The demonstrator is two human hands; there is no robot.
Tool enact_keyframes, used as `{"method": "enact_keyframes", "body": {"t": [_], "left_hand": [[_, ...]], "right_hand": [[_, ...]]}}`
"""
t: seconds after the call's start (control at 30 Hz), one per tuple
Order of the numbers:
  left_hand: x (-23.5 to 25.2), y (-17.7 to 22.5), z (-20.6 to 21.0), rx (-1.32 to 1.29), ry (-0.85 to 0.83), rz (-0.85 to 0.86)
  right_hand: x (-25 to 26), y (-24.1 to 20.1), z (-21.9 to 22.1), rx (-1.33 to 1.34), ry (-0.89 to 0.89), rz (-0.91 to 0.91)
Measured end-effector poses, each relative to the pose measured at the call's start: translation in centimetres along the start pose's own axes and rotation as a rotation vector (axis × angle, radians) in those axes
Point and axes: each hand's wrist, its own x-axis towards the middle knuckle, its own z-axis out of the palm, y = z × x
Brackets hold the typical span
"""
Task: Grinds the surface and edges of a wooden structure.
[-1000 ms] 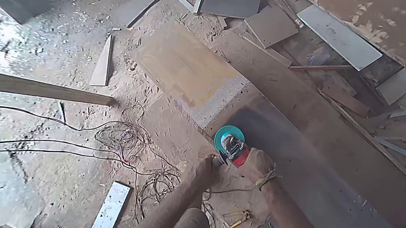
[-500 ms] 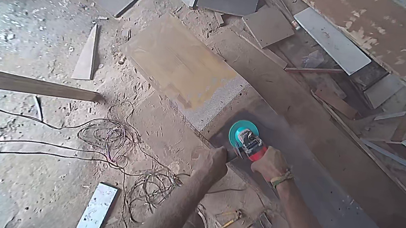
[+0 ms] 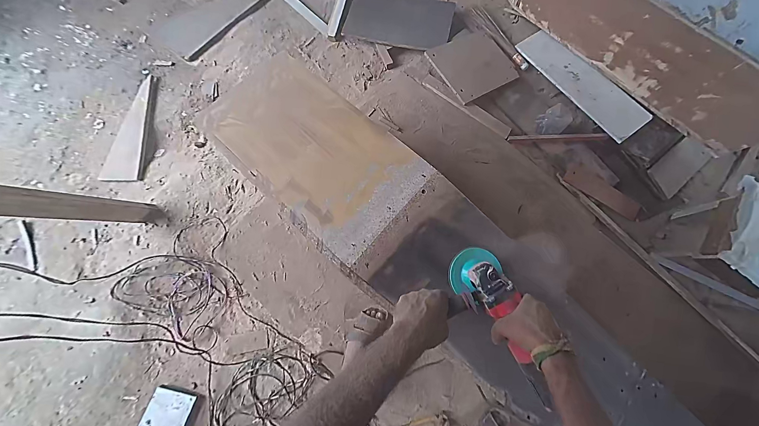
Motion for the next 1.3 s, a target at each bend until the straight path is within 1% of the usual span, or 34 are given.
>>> {"method": "enact_keyframes", "body": {"t": [0.13,0.2,0.3,0.37,0.53,0.63,0.77,0.9,0.97,1.03,1.1,1.17,1.23,1.3], "left_hand": [[0.2,-2.2,-4.2,0.033,0.109,-0.077],[0.4,-3.0,-6.0,0.06,0.138,-0.1],[0.8,-2.3,-5.6,0.037,0.118,-0.09],[0.9,-0.8,-3.5,0.011,0.087,-0.069],[2.1,5.1,2.3,0.005,-0.027,0.008],[2.9,9.1,6.4,0.049,-0.102,0.042],[3.4,14.6,13.7,0.141,-0.203,0.114],[3.7,21.0,20.1,0.224,-0.31,0.18],[4.0,23.8,23.0,0.285,-0.34,0.203],[3.8,25.8,24.9,0.327,-0.351,0.198],[3.2,26.1,24.9,0.341,-0.302,0.214],[2.2,24.7,22.5,0.353,-0.216,0.241],[0.9,21.1,18.5,0.373,-0.12,0.214],[-0.3,15.9,13.9,0.415,-0.041,0.122]], "right_hand": [[0.1,-4.3,-1.8,0.032,0.043,-0.093],[-0.1,-6.0,-3.0,0.021,0.05,-0.148],[-0.4,-5.6,-4.2,-0.04,0.029,-0.155],[-0.4,-3.6,-3.9,-0.066,0.01,-0.108],[0.7,4.5,-1.7,-0.043,-0.027,0.03],[2.1,10.7,0.9,0.017,-0.046,0.095],[3.2,20.9,7.3,0.172,-0.06,0.192],[4.2,30.9,13.8,0.299,-0.09,0.253],[4.6,35.2,16.8,0.378,-0.108,0.305],[5.1,38.1,19.4,0.433,-0.117,0.354],[5.0,38.2,20.3,0.514,-0.124,0.364],[4.9,35.7,19.9,0.648,-0.091,0.303],[5.0,30.7,19.1,0.73,-0.047,0.171],[4.1,23.7,16.7,0.667,-0.042,0.018]]}}
